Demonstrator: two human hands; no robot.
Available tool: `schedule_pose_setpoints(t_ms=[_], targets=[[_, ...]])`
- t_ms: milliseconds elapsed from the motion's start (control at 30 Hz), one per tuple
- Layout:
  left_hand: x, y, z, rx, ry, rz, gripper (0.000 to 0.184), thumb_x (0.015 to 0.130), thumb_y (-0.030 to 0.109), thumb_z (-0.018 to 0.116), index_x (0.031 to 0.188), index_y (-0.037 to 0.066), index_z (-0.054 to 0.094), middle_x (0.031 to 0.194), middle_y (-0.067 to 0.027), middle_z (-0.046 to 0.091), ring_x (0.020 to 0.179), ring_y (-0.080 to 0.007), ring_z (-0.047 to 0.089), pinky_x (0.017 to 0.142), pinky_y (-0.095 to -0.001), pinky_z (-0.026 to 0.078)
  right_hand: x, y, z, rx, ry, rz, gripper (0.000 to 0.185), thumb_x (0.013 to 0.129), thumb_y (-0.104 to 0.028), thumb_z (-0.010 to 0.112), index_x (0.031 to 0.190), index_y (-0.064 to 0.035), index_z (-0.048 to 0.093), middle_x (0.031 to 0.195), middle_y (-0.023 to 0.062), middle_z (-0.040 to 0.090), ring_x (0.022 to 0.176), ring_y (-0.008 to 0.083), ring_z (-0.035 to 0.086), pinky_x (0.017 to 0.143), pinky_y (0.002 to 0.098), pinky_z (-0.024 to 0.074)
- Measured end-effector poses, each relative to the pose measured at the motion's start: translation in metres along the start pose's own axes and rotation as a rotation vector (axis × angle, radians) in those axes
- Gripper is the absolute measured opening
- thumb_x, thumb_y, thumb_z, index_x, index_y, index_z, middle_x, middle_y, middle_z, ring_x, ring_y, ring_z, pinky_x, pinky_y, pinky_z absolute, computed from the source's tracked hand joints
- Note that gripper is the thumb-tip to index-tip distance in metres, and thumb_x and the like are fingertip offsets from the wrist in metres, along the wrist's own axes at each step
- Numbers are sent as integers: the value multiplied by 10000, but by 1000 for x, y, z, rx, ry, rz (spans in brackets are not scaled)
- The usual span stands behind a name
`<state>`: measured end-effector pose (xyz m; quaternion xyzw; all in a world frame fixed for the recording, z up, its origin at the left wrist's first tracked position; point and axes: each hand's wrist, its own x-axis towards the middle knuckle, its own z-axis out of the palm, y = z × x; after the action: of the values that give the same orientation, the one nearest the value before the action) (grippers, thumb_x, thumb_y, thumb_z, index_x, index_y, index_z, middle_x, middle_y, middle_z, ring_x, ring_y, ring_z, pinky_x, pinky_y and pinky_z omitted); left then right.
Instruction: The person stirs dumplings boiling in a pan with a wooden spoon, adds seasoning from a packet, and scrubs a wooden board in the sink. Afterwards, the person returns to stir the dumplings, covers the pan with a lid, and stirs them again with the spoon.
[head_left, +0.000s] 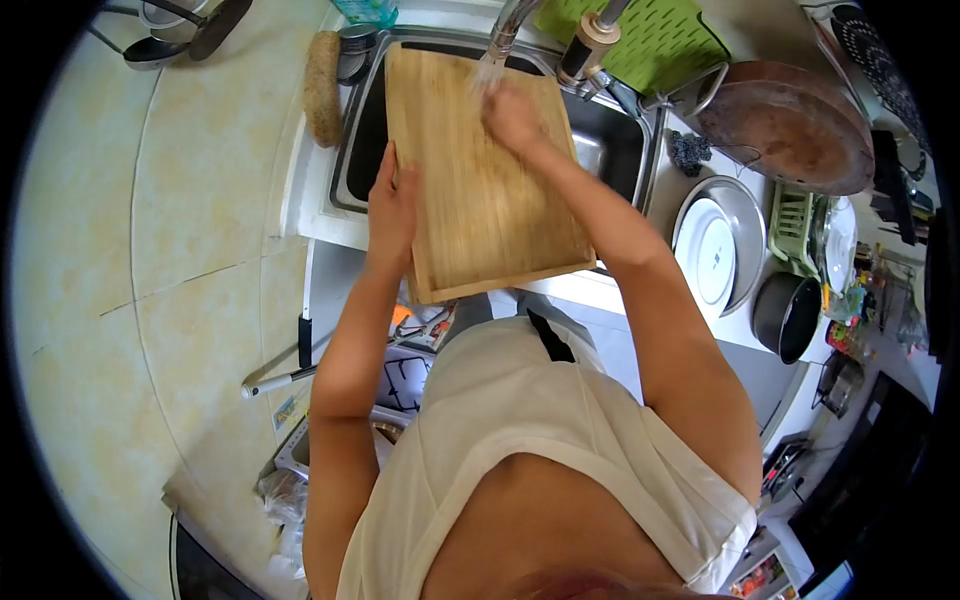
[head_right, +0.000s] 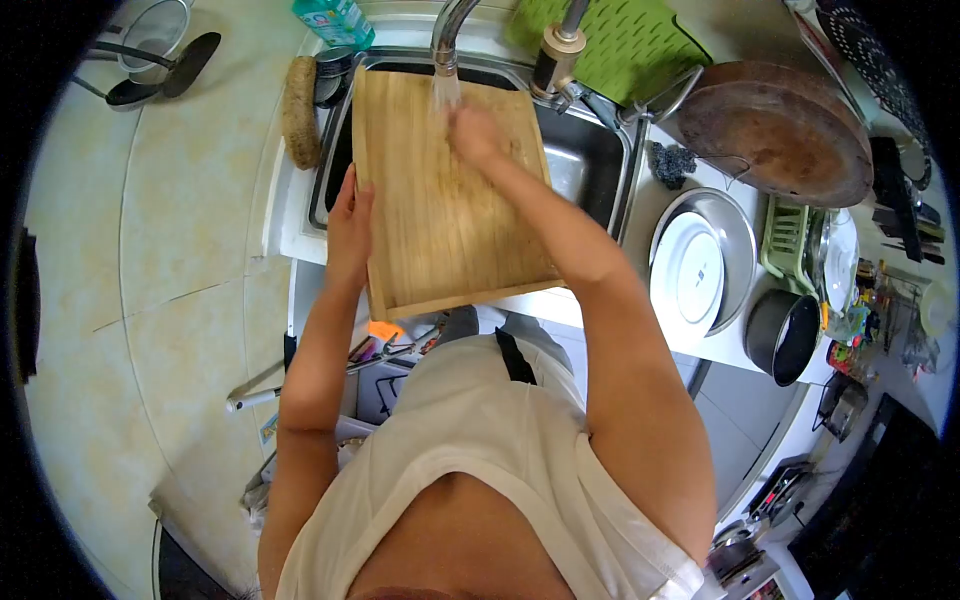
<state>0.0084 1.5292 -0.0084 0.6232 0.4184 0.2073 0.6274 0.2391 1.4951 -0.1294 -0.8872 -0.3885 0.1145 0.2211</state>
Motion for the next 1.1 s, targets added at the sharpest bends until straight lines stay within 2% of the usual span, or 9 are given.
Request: schedule_pose_setpoints(t_ms=[67, 133, 333, 533, 633, 700, 800, 1000, 1100], targets=[[15, -9, -7, -55, -20, -103, 544, 969, 231, 511, 1441, 18, 346, 1256, -98, 575, 1041, -122, 554, 890, -252, 437, -45, -23, -3, 287, 49, -345, 206, 798, -28, 586, 981, -102, 645, 1018, 160, 585, 969, 327, 587, 800, 406, 492], [18, -7, -9, -113, -53, -159, 540, 965, 228, 516, 1436, 17, 356, 1256, -94, 576, 1058, -118, 544, 903, -247, 428, -71, -49, -13, 540, 4, -479, 238, 775, 16, 602, 987, -88, 631, 994, 143, 578, 939, 335, 585, 779, 387, 487], [21, 11, -12, 23, -179, -96, 549, 949, 239, 546, 1424, 19, 382, 1254, -100, 583, 1071, -124, 549, 931, -243, 411, -60, -85, -33, 893, 230, -246, 192, 826, 4, 572, 997, -73, 613, 960, 155, 550, 868, 322, 574, 751, 370, 458], [39, 23, -8, 252, -210, -20, 542, 954, 189, 538, 1448, 54, 362, 1311, -72, 535, 1122, -112, 503, 956, -240, 390, -69, -94, -77, 800, 540, -313, 190, 837, -20, 555, 1012, -54, 618, 963, 155, 551, 881, 318, 572, 752, 381, 463], [39, 21, 1, 315, -203, -70, 558, 920, 218, 563, 1433, 82, 394, 1250, -112, 579, 1086, -162, 551, 937, -266, 413, -45, -87, -76, 424, 377, -568, 203, 820, 8, 577, 1009, -49, 626, 949, 160, 554, 912, 339, 548, 790, 383, 451], [42, 14, 4, 380, -219, -40, 572, 877, 262, 581, 1415, 136, 434, 1181, -169, 637, 1069, -252, 617, 926, -317, 442, -7, -64, -56, 333, 462, -474, 182, 818, -37, 586, 990, -60, 641, 953, 165, 566, 932, 360, 545, 788, 407, 451], [31, 16, 9, 369, -273, -59, 571, 874, 258, 593, 1411, 134, 441, 1179, -158, 638, 1052, -216, 619, 908, -301, 447, 28, -45, -70, 358, 533, -111, 165, 826, -86, 548, 957, -66, 648, 969, 165, 564, 931, 369, 558, 786, 447, 471], [35, 7, 5, 120, -258, 2, 536, 913, 191, 589, 1402, 39, 432, 1202, -90, 621, 1012, -114, 585, 885, -235, 441, 34, 15, -28, 287, 488, 254, 156, 828, -100, 535, 957, -68, 617, 974, 208, 557, 912, 388, 574, 775, 470, 478], [45, 3, -4, 43, -188, -82, 513, 932, 165, 573, 1400, 15, 425, 1206, -70, 610, 1012, -109, 577, 886, -230, 441, 7, 16, 22, 103, 59, 19, 179, 834, -92, 517, 982, -89, 618, 991, 194, 556, 920, 363, 582, 766, 459, 487]])
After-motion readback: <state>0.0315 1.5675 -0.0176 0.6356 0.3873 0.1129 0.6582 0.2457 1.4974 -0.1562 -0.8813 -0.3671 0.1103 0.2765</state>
